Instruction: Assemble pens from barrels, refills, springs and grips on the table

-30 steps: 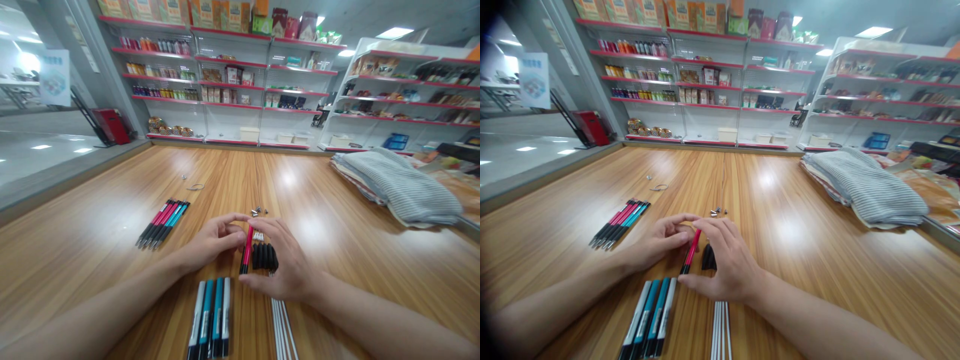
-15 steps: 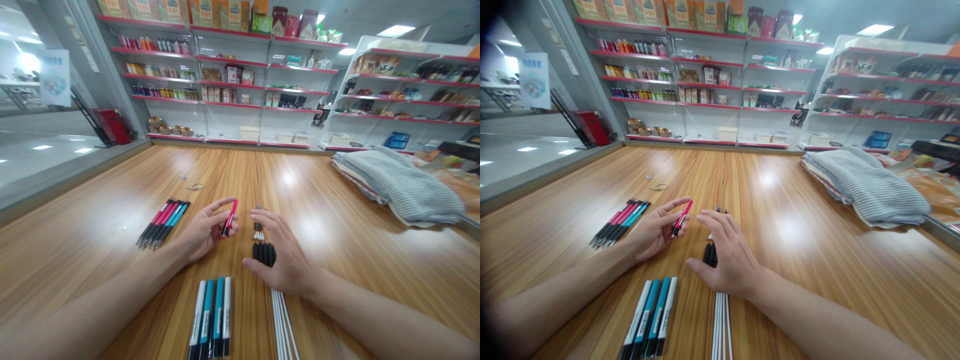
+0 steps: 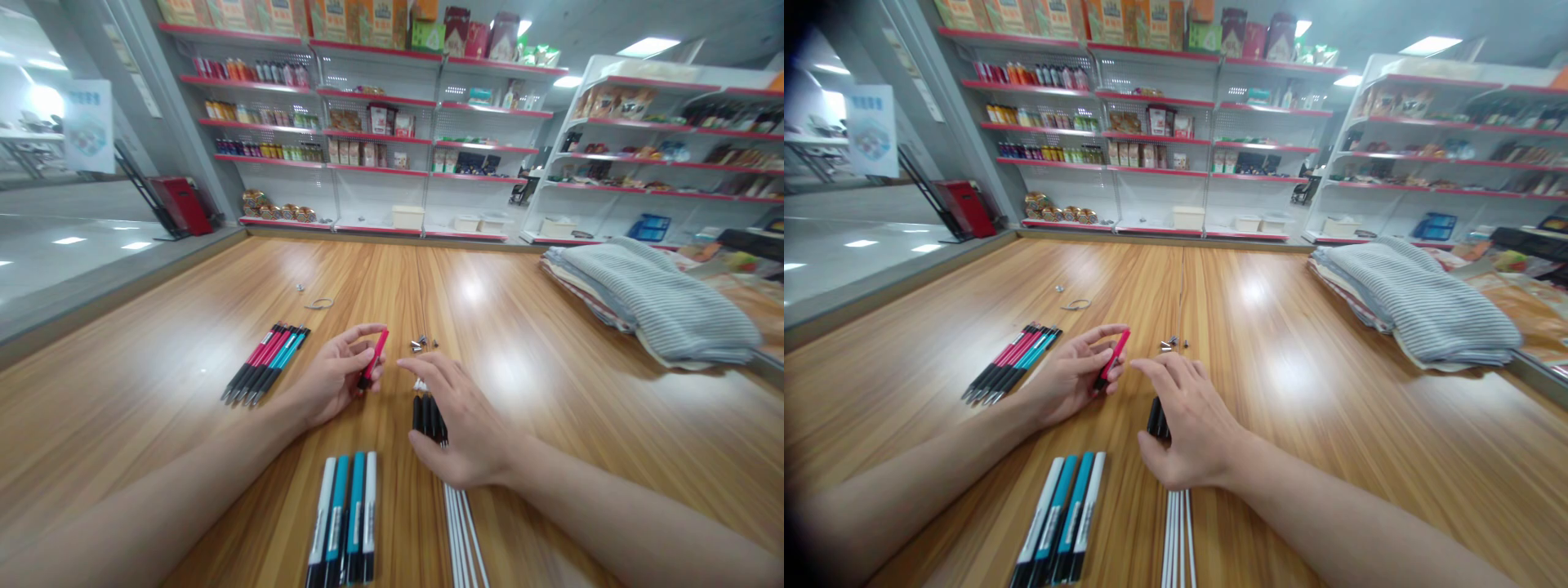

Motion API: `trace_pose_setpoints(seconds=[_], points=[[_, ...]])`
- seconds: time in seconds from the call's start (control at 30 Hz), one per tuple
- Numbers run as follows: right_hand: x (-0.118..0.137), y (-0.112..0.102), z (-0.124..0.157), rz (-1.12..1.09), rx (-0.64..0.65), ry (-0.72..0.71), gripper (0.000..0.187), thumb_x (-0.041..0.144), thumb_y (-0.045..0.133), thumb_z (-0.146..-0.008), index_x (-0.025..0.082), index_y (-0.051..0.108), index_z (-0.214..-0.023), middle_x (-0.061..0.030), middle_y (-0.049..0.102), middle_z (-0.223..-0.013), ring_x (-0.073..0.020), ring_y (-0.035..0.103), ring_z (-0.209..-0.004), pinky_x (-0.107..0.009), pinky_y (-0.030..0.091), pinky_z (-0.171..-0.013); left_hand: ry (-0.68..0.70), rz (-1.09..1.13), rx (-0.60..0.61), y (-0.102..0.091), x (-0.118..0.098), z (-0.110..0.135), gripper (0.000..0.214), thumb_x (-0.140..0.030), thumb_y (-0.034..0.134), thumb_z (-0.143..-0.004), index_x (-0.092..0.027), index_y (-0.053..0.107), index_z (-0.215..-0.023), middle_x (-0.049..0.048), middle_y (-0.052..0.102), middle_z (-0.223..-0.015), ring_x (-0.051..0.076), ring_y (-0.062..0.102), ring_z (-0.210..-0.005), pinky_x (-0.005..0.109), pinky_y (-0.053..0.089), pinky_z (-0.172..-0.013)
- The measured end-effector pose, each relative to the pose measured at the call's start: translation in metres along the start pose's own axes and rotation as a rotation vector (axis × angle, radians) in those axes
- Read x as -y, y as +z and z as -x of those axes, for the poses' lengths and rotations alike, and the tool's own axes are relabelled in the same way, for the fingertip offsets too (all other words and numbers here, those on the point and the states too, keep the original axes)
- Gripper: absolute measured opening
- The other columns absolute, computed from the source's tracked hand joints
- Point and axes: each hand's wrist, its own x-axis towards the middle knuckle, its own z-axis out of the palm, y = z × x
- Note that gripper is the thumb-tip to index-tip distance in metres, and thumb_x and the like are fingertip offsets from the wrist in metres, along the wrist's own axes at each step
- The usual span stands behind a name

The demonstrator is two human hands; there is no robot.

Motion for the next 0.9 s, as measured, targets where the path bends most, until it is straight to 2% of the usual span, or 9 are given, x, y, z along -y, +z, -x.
trace_pose_setpoints(seconds=[0.23, 0.3, 0.37, 0.43, 0.53, 0.6, 0.8, 0.9], points=[[0.005, -0.002, -0.002, -0.003, 0.051, -0.026, 0.077, 0.020, 0.060, -0.065, 0.018, 0.033, -0.137, -0.0138, 0.046, -0.123, -0.0296, 0.045, -0.115, -0.049, 0.039, -0.095, -0.041, -0.061, 0.066, -0.002, 0.003, 0.001, 0.031, -0.020, 0.062, -0.083, -0.017, 0.057, -0.114, 0.0018, 0.054, -0.077, 0.006, 0.045, -0.054, 0.018, 0.030, -0.046], [0.005, -0.002, -0.002, -0.012, 0.031, -0.039, 0.075, 0.019, 0.060, -0.065, 0.018, 0.035, -0.136, -0.0134, 0.047, -0.123, -0.0293, 0.045, -0.115, -0.048, 0.040, -0.095, -0.053, -0.066, 0.079, -0.003, 0.003, 0.001, 0.030, -0.021, 0.062, -0.084, -0.017, 0.057, -0.113, 0.0019, 0.053, -0.078, 0.006, 0.043, -0.054, 0.018, 0.028, -0.047], [0.002, 0.001, -0.002, -0.024, -0.046, -0.032, 0.070, 0.016, 0.058, -0.067, 0.018, 0.038, -0.134, -0.0127, 0.048, -0.122, -0.0286, 0.046, -0.116, -0.046, 0.041, -0.096, -0.059, -0.074, 0.087, -0.004, 0.004, 0.002, 0.029, -0.021, 0.062, -0.084, -0.017, 0.057, -0.112, 0.0024, 0.054, -0.079, 0.005, 0.042, -0.053, 0.019, 0.026, -0.047], [-0.005, 0.005, -0.002, -0.048, -0.168, 0.017, 0.059, 0.011, 0.054, -0.071, 0.019, 0.043, -0.129, -0.0115, 0.051, -0.118, -0.0261, 0.049, -0.111, -0.044, 0.042, -0.095, -0.061, -0.079, 0.090, -0.004, 0.004, 0.002, 0.030, -0.023, 0.062, -0.084, -0.017, 0.058, -0.113, 0.0027, 0.054, -0.079, 0.005, 0.041, -0.052, 0.019, 0.025, -0.047], [-0.021, 0.011, -0.003, -0.126, -0.335, 0.135, 0.041, 0.005, 0.043, -0.079, 0.019, 0.052, -0.116, -0.0081, 0.057, -0.102, -0.0196, 0.056, -0.094, -0.037, 0.047, -0.086, -0.066, -0.081, 0.094, -0.005, 0.004, 0.002, 0.032, -0.024, 0.063, -0.083, -0.016, 0.058, -0.113, 0.0023, 0.053, -0.076, 0.005, 0.041, -0.052, 0.019, 0.025, -0.048], [-0.031, 0.013, -0.005, -0.158, -0.420, 0.204, 0.035, 0.005, 0.041, -0.082, 0.019, 0.055, -0.111, -0.0068, 0.060, -0.099, -0.0181, 0.056, -0.092, -0.036, 0.047, -0.084, -0.072, -0.081, 0.100, -0.004, 0.004, 0.002, 0.032, -0.024, 0.064, -0.083, -0.016, 0.059, -0.113, 0.0022, 0.053, -0.075, 0.005, 0.041, -0.052, 0.019, 0.026, -0.048], [-0.047, 0.013, -0.012, -0.322, -0.439, 0.443, 0.022, 0.015, 0.052, -0.083, 0.016, 0.059, -0.104, -0.0049, 0.064, -0.089, -0.0156, 0.059, -0.081, -0.031, 0.049, -0.073, -0.082, -0.073, 0.096, -0.004, 0.004, 0.002, 0.032, -0.024, 0.065, -0.082, -0.015, 0.060, -0.112, 0.0033, 0.055, -0.076, 0.005, 0.042, -0.052, 0.020, 0.027, -0.049], [-0.048, 0.012, -0.012, -0.371, -0.414, 0.466, 0.016, 0.020, 0.056, -0.081, 0.015, 0.060, -0.095, -0.0036, 0.064, -0.082, -0.0148, 0.058, -0.074, -0.029, 0.049, -0.068, -0.079, -0.077, 0.094, -0.005, 0.005, 0.002, 0.030, -0.024, 0.064, -0.083, -0.015, 0.060, -0.111, 0.0038, 0.055, -0.076, 0.005, 0.042, -0.052, 0.020, 0.027, -0.049]])
